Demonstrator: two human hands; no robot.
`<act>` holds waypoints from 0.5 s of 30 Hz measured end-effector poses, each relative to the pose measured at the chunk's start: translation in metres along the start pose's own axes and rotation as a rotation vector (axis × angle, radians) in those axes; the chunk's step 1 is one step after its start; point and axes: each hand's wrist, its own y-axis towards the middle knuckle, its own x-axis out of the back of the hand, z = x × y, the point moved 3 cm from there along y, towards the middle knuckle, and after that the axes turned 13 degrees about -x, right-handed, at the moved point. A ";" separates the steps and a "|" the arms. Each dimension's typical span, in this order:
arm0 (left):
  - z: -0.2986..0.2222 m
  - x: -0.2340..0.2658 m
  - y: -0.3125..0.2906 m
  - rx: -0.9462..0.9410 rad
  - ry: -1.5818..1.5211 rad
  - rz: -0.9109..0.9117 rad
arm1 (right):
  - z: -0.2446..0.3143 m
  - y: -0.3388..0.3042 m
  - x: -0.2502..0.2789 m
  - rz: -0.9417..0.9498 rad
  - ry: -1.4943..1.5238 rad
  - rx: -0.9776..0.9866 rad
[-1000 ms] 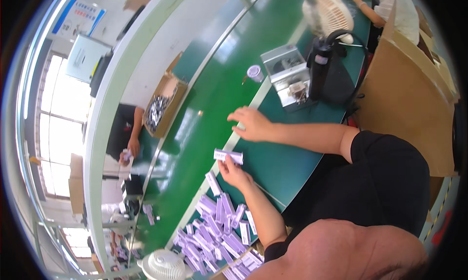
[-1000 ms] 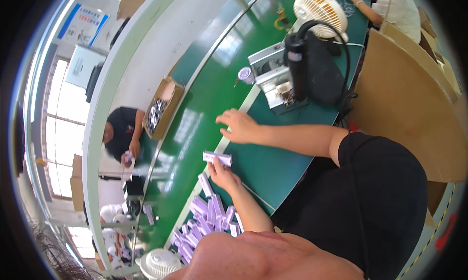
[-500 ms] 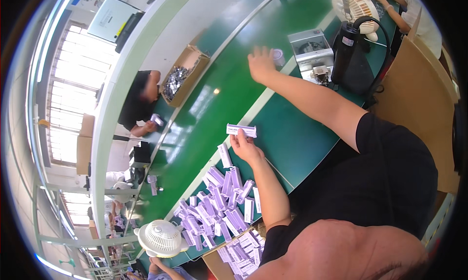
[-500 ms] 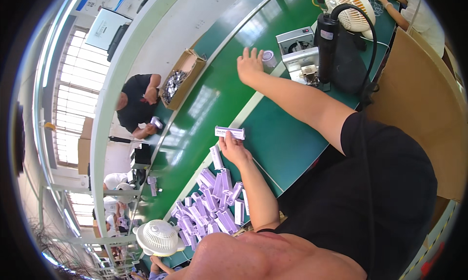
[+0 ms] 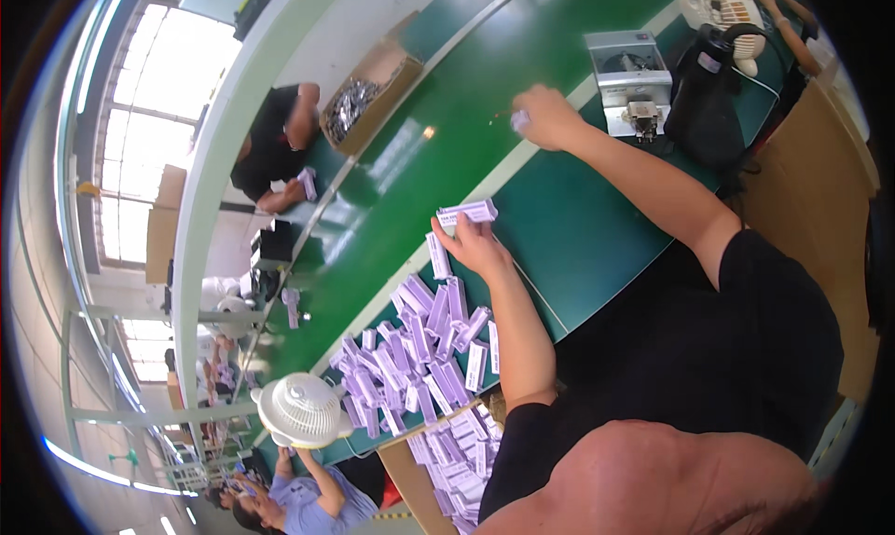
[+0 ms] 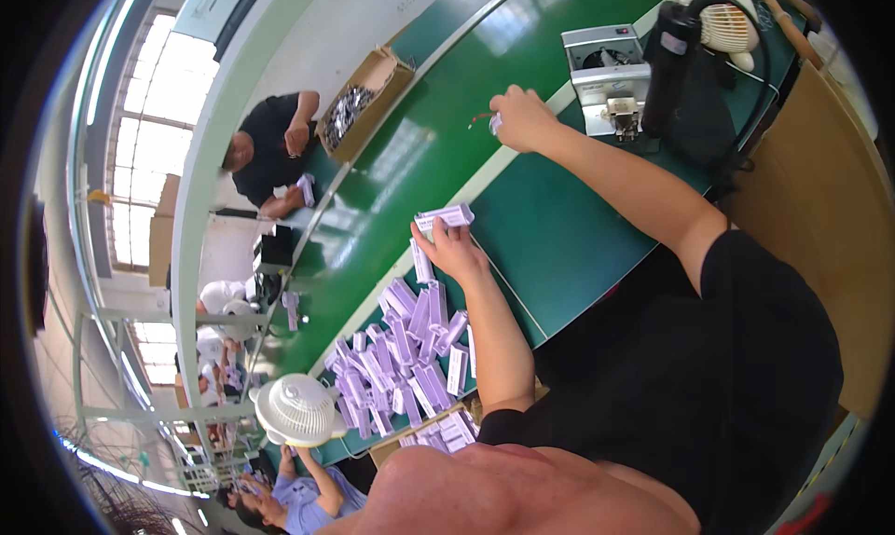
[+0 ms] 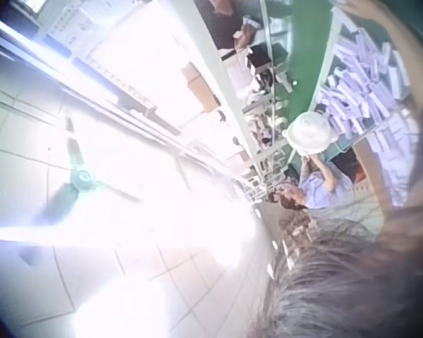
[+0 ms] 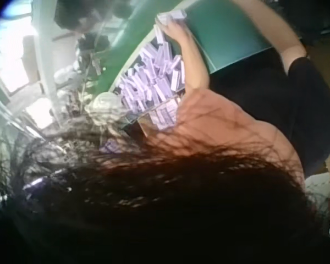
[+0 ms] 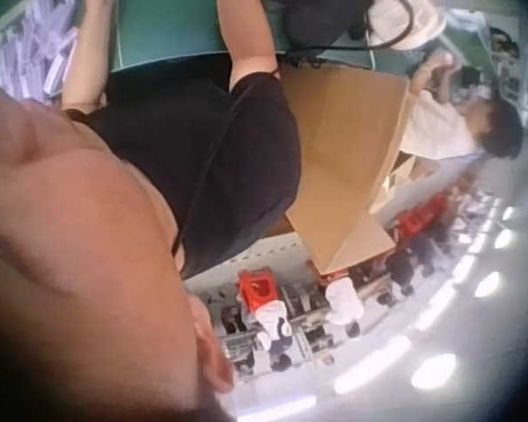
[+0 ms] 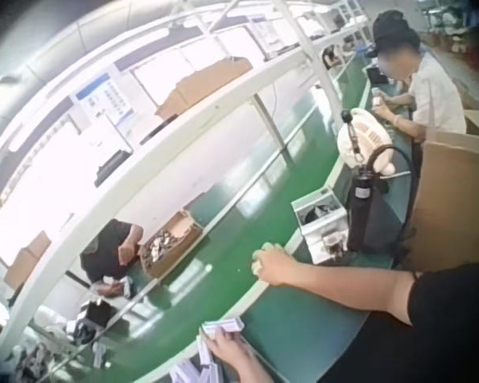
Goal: Assembling electronic components into plastic housings at a factory assembly line.
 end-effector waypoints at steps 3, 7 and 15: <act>-0.008 -0.002 0.001 -0.078 0.042 0.012 | -0.010 -0.068 0.015 0.227 0.337 0.146; -0.020 -0.015 -0.005 -0.130 0.108 0.052 | -0.029 -0.134 0.036 0.386 0.493 0.222; -0.060 -0.041 -0.033 -0.029 0.255 0.204 | -0.046 -0.177 0.051 0.357 0.510 0.194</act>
